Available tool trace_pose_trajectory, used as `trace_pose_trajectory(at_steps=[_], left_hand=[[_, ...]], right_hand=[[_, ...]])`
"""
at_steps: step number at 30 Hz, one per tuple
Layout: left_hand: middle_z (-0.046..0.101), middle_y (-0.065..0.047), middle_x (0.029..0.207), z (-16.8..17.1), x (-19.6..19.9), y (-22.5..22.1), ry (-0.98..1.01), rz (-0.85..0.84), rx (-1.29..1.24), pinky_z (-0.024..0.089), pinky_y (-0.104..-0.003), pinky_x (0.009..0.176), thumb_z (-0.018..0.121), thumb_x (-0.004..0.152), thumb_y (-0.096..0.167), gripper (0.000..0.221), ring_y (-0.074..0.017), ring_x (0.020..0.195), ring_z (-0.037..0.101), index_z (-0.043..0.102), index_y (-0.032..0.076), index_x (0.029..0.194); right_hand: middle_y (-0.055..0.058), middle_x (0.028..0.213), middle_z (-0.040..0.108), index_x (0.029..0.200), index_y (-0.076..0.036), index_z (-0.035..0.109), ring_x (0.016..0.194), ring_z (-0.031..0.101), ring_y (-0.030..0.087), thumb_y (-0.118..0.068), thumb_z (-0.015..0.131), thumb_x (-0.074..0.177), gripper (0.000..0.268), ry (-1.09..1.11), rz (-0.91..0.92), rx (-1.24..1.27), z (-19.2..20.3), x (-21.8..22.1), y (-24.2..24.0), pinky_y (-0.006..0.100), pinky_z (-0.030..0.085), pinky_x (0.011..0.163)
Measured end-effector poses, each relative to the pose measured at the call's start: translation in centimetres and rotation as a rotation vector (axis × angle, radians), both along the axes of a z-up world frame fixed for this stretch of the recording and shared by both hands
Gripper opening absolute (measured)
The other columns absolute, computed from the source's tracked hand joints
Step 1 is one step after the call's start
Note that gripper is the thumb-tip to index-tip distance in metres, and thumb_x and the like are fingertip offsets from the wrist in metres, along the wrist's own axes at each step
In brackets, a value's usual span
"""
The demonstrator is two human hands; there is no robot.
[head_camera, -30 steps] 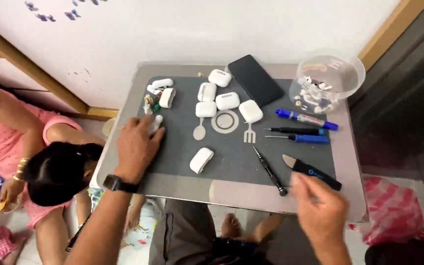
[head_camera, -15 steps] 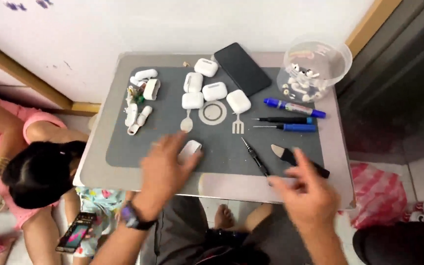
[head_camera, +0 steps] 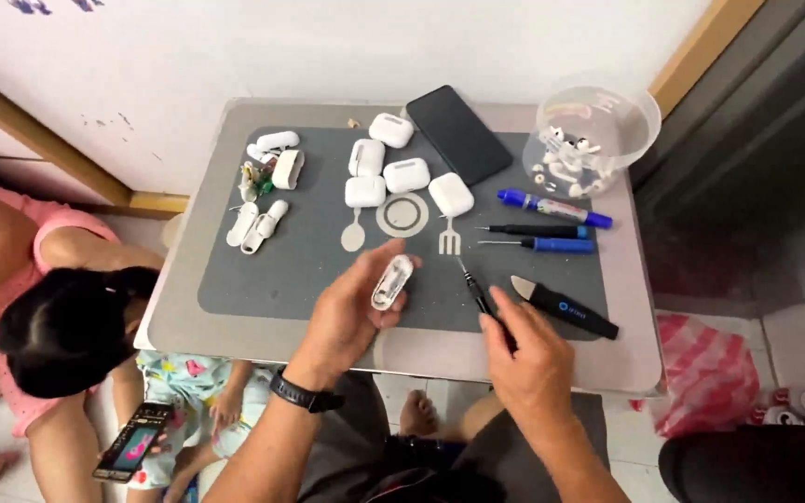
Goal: Disassembling an AirPods charging case to remove internal components using a screwdriver and pry tool
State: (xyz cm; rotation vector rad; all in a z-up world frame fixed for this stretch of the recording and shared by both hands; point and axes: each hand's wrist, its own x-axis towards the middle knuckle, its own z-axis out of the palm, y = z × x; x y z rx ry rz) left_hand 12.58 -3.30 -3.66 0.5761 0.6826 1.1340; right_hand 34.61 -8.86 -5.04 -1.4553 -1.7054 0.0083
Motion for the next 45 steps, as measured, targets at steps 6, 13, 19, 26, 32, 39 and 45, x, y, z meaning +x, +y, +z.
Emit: trace_pose_trajectory(at_steps=[6,13,19,26,32,39,45], left_hand=[[0.066,-0.018,0.123,-0.3,-0.2,0.1,-0.102,-0.014,0.007,0.046,-0.025,0.058,0.045,0.105,0.026,0.054,-0.0158,0.075,0.06,0.047,-0.003,0.15],[0.067,-0.016,0.116,-1.3,-0.4,-0.3,-0.119,0.047,0.02,0.049,-0.025,0.057,0.048,0.104,0.011,0.051,-0.0172,0.074,0.062,0.045,-0.004,0.152],[0.067,-0.013,0.098,-1.3,0.0,-0.5,-0.042,0.11,-0.016,0.042,-0.02,0.05,0.058,0.1,0.012,0.044,-0.0141,0.069,0.06,0.058,-0.001,0.143],[0.067,-0.02,0.102,-2.2,0.4,-0.1,-0.044,0.199,0.012,0.035,-0.027,0.042,0.053,0.103,0.013,0.036,-0.024,0.058,0.056,0.059,0.001,0.136],[0.071,-0.02,0.109,-2.7,-0.2,-0.2,-0.059,0.239,0.004,0.03,-0.022,0.035,0.049,0.106,0.022,0.038,-0.0184,0.049,0.054,0.056,0.002,0.138],[0.066,-0.025,0.102,-2.5,-0.4,-0.3,-0.043,0.19,0.058,0.027,-0.021,0.032,0.046,0.107,0.032,0.05,-0.0146,0.043,0.047,0.048,-0.003,0.142],[0.061,-0.026,0.097,-3.0,-0.4,-0.3,-0.061,0.17,0.107,0.027,-0.022,0.032,0.046,0.107,0.029,0.047,-0.0142,0.042,0.043,0.049,-0.003,0.14]], right_hand=[[0.004,0.086,0.072,0.121,-0.002,0.072,0.067,0.062,0.016,-0.003,0.077,0.082,0.04,0.15,0.024,-0.089,0.0,-0.5,0.4,0.029,0.051,0.06],[-0.001,0.089,0.072,0.129,-0.014,0.072,0.073,0.059,0.021,-0.013,0.082,0.077,0.053,-0.246,-0.006,0.044,0.1,-1.4,0.6,0.033,0.051,0.066],[0.004,0.088,0.069,0.125,-0.004,0.07,0.078,0.062,0.021,-0.011,0.082,0.076,0.051,-0.135,-0.027,-0.014,1.4,-0.7,0.3,0.035,0.051,0.066],[0.011,0.116,0.075,0.129,-0.014,0.075,0.114,0.069,0.032,-0.025,0.081,0.083,0.048,-0.361,-0.148,-0.242,0.2,8.5,1.6,0.044,0.054,0.094],[0.008,0.1,0.075,0.125,-0.018,0.076,0.1,0.07,0.033,-0.027,0.075,0.089,0.037,-0.337,-0.059,-0.462,0.6,8.9,2.7,0.043,0.053,0.09],[0.009,0.107,0.077,0.117,-0.021,0.08,0.097,0.071,0.033,-0.041,0.093,0.068,0.054,-0.205,0.064,0.038,2.9,4.6,1.7,0.041,0.053,0.093],[0.002,0.099,0.075,0.11,-0.027,0.081,0.093,0.07,0.026,-0.026,0.084,0.082,0.028,-0.448,-0.017,-0.014,2.5,7.9,7.5,0.037,0.054,0.088]])
